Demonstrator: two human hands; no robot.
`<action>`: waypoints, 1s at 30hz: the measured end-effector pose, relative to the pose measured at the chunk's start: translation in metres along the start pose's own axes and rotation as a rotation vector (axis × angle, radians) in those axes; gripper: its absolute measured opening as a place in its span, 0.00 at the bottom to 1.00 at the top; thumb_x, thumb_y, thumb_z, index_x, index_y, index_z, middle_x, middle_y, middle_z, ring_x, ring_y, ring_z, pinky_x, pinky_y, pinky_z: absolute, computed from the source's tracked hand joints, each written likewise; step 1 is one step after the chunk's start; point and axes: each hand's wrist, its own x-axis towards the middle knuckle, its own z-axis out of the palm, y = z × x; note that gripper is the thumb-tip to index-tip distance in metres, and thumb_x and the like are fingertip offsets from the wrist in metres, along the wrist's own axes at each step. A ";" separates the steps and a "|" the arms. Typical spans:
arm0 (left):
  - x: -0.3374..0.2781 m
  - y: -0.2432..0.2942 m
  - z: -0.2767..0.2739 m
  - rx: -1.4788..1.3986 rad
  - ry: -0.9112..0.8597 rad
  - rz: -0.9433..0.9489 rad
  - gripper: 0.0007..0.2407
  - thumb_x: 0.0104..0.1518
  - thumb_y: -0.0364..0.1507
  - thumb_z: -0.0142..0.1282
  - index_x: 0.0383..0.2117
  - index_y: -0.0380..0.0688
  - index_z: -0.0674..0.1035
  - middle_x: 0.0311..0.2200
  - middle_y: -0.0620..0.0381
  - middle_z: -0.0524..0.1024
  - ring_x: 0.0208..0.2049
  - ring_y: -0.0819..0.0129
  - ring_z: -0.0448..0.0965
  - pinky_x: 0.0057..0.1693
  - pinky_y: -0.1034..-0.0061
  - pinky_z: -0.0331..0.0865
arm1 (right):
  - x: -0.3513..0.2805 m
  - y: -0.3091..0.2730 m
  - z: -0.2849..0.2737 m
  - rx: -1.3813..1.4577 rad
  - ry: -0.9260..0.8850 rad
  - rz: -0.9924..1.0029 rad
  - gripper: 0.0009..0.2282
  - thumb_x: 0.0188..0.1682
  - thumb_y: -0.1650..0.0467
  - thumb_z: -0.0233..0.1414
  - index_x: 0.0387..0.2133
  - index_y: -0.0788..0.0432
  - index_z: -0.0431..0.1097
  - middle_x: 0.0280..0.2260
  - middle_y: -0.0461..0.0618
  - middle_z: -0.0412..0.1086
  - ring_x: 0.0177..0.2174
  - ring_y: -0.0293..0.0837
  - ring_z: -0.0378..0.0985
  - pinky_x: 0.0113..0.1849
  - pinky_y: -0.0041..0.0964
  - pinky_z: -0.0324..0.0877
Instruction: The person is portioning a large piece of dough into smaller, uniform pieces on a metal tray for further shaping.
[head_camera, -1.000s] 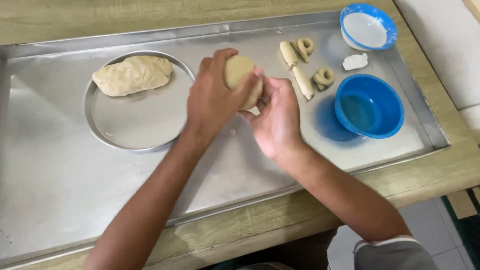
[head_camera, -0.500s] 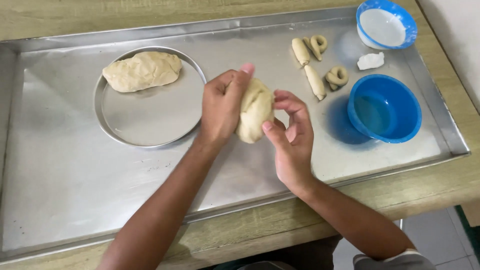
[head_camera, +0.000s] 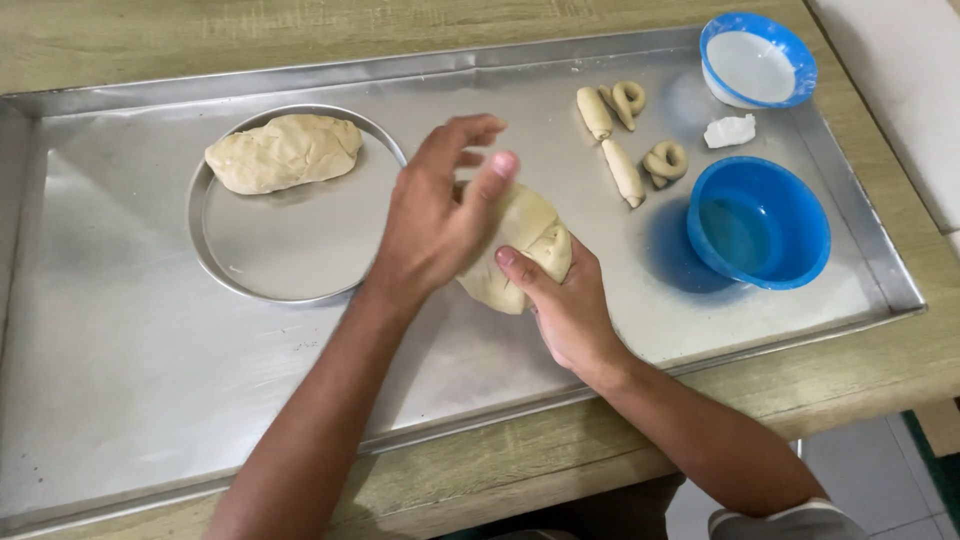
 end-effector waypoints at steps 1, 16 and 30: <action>0.001 -0.003 0.001 0.002 0.005 -0.002 0.24 0.63 0.51 0.43 0.53 0.46 0.76 0.48 0.35 0.78 0.49 0.34 0.80 0.50 0.43 0.78 | 0.000 0.004 -0.002 -0.001 -0.006 0.002 0.19 0.47 0.72 0.61 0.48 0.70 0.67 0.37 0.63 0.76 0.38 0.52 0.83 0.35 0.50 0.81; 0.009 -0.037 0.015 0.345 0.191 -0.043 0.25 0.64 0.49 0.48 0.09 0.53 0.75 0.05 0.55 0.67 0.14 0.50 0.77 0.27 0.65 0.72 | -0.009 -0.012 0.011 0.107 0.053 0.067 0.12 0.45 0.75 0.62 0.41 0.69 0.72 0.32 0.59 0.78 0.32 0.47 0.82 0.33 0.49 0.81; -0.016 0.009 0.002 0.710 -0.112 0.497 0.28 0.55 0.58 0.51 0.15 0.44 0.80 0.15 0.53 0.75 0.20 0.56 0.80 0.30 0.64 0.75 | 0.019 0.101 -0.076 -0.155 -0.183 0.108 0.10 0.44 0.76 0.64 0.39 0.65 0.76 0.31 0.60 0.79 0.32 0.49 0.83 0.35 0.47 0.81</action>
